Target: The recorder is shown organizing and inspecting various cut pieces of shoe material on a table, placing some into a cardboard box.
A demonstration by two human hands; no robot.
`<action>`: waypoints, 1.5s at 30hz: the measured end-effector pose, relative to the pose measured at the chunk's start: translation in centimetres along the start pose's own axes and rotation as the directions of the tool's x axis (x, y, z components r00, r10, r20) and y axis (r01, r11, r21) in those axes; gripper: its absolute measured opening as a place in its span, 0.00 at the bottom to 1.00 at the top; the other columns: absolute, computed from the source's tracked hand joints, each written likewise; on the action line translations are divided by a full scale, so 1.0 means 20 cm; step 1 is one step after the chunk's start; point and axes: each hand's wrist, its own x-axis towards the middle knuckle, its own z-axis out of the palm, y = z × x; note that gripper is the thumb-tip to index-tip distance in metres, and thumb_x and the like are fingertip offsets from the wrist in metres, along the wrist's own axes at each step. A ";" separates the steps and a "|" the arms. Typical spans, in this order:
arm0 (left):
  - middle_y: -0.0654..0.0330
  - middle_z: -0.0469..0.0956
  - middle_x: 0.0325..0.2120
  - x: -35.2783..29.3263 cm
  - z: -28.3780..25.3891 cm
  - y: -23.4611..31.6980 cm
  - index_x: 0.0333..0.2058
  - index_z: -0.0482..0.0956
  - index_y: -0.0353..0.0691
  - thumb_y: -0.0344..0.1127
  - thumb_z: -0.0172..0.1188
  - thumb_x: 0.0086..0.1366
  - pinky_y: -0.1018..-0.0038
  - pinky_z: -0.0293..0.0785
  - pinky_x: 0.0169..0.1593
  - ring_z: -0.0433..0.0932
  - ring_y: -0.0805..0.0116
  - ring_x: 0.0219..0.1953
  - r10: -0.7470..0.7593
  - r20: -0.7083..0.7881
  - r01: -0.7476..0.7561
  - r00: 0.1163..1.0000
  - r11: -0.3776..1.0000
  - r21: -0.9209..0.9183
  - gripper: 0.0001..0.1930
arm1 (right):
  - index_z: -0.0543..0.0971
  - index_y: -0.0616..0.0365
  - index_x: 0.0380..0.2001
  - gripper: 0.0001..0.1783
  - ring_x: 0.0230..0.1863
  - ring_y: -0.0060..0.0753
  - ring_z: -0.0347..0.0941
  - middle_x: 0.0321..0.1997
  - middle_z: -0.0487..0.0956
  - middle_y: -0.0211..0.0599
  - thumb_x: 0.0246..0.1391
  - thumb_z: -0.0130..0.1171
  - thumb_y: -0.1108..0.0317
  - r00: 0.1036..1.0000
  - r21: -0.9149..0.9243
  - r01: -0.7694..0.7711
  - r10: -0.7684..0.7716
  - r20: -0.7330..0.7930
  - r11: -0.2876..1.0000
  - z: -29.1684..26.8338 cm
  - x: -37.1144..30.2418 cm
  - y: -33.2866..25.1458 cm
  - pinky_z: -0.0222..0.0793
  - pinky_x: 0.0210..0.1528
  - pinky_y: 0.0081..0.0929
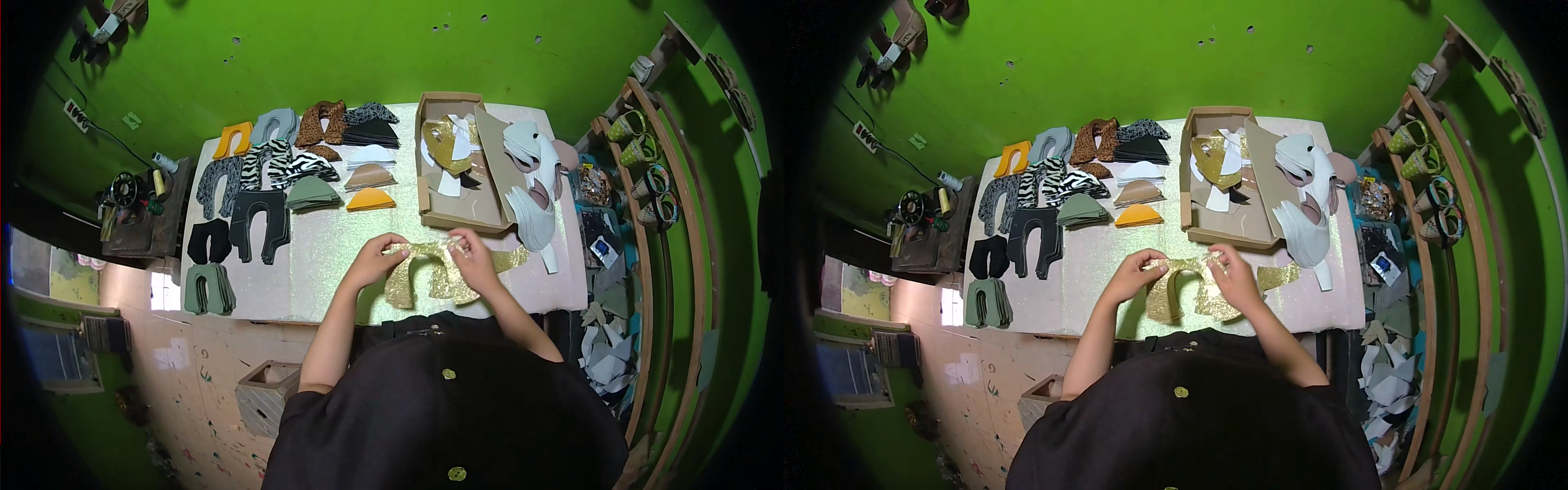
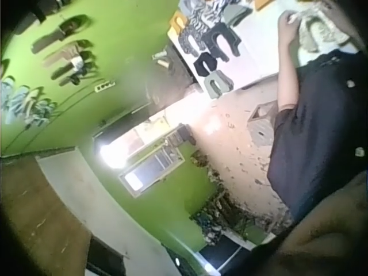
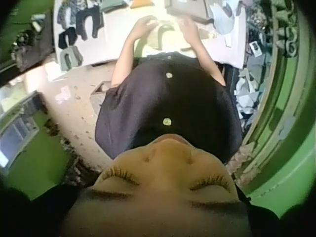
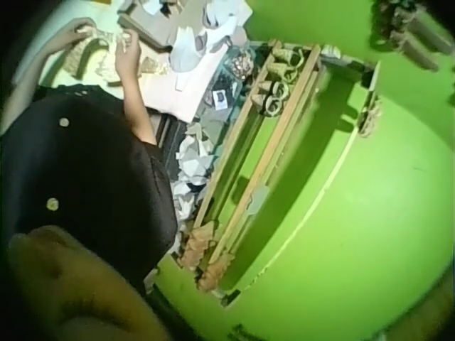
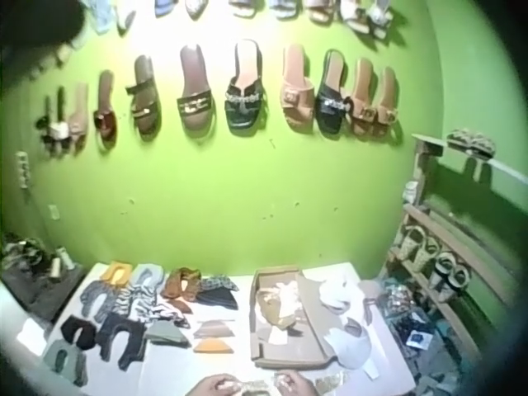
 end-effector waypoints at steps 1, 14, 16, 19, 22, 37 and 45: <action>0.65 0.74 0.27 0.01 0.01 -0.09 0.36 0.76 0.36 0.35 0.61 0.58 0.78 0.68 0.37 0.71 0.77 0.32 0.056 -0.091 -0.054 0.994 0.998 0.025 0.10 | 0.71 0.50 0.45 0.15 0.23 0.23 0.63 0.26 0.69 0.30 0.52 0.57 0.68 0.998 0.000 -0.051 0.051 0.048 0.999 0.05 -0.01 0.07 0.62 0.27 0.24; 0.53 0.73 0.26 0.08 0.21 -0.37 0.49 0.66 0.40 0.37 0.63 0.55 0.70 0.69 0.32 0.72 0.64 0.25 0.138 -0.461 0.032 0.877 0.939 0.342 0.24 | 0.69 0.54 0.44 0.15 0.38 0.45 0.74 0.36 0.79 0.42 0.52 0.52 0.67 0.993 -0.411 0.052 -0.091 -0.075 0.910 0.23 0.01 0.33 0.62 0.47 0.38; 0.52 0.73 0.27 0.08 0.21 -0.38 0.52 0.64 0.41 0.37 0.63 0.55 0.68 0.70 0.33 0.73 0.60 0.26 0.153 -0.453 0.042 0.878 0.919 0.392 0.27 | 0.69 0.53 0.45 0.14 0.41 0.41 0.74 0.37 0.79 0.40 0.53 0.51 0.66 0.988 -0.457 0.086 -0.134 -0.073 0.885 0.25 0.02 0.35 0.54 0.54 0.43; 0.50 0.74 0.28 0.05 0.21 -0.34 0.54 0.61 0.40 0.40 0.62 0.56 0.66 0.70 0.34 0.74 0.55 0.27 0.195 -0.454 0.040 0.870 0.888 0.457 0.29 | 0.69 0.54 0.45 0.15 0.45 0.42 0.73 0.40 0.78 0.42 0.54 0.50 0.65 0.996 -0.428 0.031 -0.064 -0.063 0.903 0.26 0.01 0.37 0.51 0.57 0.45; 0.49 0.74 0.28 0.03 0.22 -0.29 0.55 0.59 0.39 0.42 0.62 0.55 0.64 0.71 0.35 0.74 0.52 0.27 0.071 -0.461 0.170 0.885 0.872 0.460 0.32 | 0.70 0.53 0.45 0.14 0.45 0.40 0.73 0.40 0.78 0.40 0.53 0.51 0.65 0.995 -0.436 0.028 -0.066 -0.071 0.899 0.26 0.01 0.39 0.51 0.56 0.43; 0.48 0.62 0.51 0.01 0.26 -0.35 0.50 0.72 0.49 0.43 0.54 0.59 0.56 0.50 0.54 0.58 0.53 0.55 0.300 -0.336 0.085 0.893 0.620 0.780 0.19 | 0.75 0.44 0.39 0.15 0.48 0.29 0.65 0.42 0.72 0.24 0.45 0.58 0.60 0.930 -0.710 -0.127 -0.166 -0.328 0.692 0.04 -0.09 0.17 0.44 0.52 0.58; 0.45 0.60 0.53 0.06 0.29 -0.20 0.46 0.72 0.43 0.40 0.54 0.58 0.55 0.46 0.56 0.55 0.49 0.57 0.312 -0.332 -0.008 0.890 0.740 0.673 0.18 | 0.76 0.45 0.32 0.09 0.43 0.32 0.68 0.32 0.76 0.23 0.43 0.56 0.68 0.871 -0.679 -0.332 -0.064 -0.487 0.655 -0.16 -0.18 0.33 0.38 0.55 0.59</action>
